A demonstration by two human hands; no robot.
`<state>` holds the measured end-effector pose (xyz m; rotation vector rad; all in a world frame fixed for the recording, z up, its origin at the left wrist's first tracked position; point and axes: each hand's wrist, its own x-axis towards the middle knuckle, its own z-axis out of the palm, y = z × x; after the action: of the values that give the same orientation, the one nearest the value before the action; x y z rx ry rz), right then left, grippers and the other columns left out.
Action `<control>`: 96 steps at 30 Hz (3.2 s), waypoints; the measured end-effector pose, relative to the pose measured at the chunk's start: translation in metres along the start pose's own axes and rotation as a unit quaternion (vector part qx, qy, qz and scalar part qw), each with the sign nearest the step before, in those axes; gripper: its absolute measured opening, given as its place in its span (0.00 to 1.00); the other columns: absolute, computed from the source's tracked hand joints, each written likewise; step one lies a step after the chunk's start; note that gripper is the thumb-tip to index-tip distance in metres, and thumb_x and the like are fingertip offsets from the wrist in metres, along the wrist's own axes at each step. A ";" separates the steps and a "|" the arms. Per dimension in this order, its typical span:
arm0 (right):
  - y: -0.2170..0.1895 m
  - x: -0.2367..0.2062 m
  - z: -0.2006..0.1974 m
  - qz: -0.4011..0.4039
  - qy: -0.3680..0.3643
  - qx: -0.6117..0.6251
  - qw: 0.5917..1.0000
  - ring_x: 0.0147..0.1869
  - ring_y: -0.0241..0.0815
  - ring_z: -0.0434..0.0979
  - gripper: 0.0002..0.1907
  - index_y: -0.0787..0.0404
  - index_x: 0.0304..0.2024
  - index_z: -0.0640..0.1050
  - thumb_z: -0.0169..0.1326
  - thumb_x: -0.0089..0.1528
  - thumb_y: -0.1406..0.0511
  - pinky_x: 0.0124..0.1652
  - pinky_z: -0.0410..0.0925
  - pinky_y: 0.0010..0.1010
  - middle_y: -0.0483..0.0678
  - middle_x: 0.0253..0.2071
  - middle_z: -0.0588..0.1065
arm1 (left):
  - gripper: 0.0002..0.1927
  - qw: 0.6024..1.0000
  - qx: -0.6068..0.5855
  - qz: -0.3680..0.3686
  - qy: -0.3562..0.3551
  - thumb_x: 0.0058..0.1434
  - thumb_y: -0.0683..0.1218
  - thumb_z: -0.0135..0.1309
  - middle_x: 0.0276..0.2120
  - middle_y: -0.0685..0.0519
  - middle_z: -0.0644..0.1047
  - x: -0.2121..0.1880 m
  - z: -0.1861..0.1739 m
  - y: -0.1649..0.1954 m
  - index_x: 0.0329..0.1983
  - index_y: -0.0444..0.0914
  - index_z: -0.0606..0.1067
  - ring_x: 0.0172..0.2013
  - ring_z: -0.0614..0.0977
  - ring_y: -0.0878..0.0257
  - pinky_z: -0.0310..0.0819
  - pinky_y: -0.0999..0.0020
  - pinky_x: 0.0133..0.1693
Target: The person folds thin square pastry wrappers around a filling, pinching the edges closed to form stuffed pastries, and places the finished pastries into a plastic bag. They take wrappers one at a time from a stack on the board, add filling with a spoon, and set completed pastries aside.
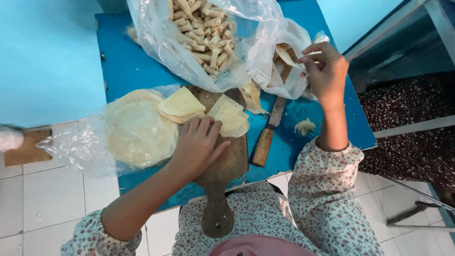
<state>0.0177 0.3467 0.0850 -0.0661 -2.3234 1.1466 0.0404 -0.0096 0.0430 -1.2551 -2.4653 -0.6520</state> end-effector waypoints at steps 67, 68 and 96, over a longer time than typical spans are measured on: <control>-0.053 -0.074 0.061 -0.292 -0.137 0.071 0.944 0.45 0.48 0.84 0.08 0.66 0.41 0.77 0.56 0.61 0.80 0.44 0.76 0.34 0.53 0.41 0.80 | 0.09 0.989 -0.134 -0.041 0.038 0.53 0.39 0.55 0.37 0.50 0.76 0.013 0.002 -0.006 0.38 0.39 0.75 0.41 0.78 0.49 0.65 0.52 0.45; -0.054 -0.073 0.059 -0.321 -0.140 0.071 0.934 0.46 0.51 0.84 0.09 0.67 0.41 0.77 0.55 0.60 0.80 0.45 0.76 0.36 0.54 0.41 0.79 | 0.09 0.989 -0.135 -0.041 0.035 0.53 0.39 0.56 0.37 0.50 0.76 0.014 0.002 -0.007 0.38 0.39 0.75 0.41 0.78 0.49 0.65 0.52 0.45; -0.015 -0.010 0.018 -0.204 0.131 -0.175 0.954 0.43 0.50 0.82 0.08 0.67 0.46 0.77 0.53 0.68 0.80 0.42 0.73 0.35 0.55 0.43 0.79 | 0.15 0.990 -0.126 -0.055 0.007 0.57 0.42 0.59 0.39 0.48 0.77 0.022 0.016 -0.006 0.47 0.39 0.73 0.45 0.78 0.48 0.65 0.50 0.46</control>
<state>0.0202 0.3217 0.0832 0.1213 -2.1408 0.4857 0.0222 0.0108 0.0374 -1.2001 -2.5137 -1.0255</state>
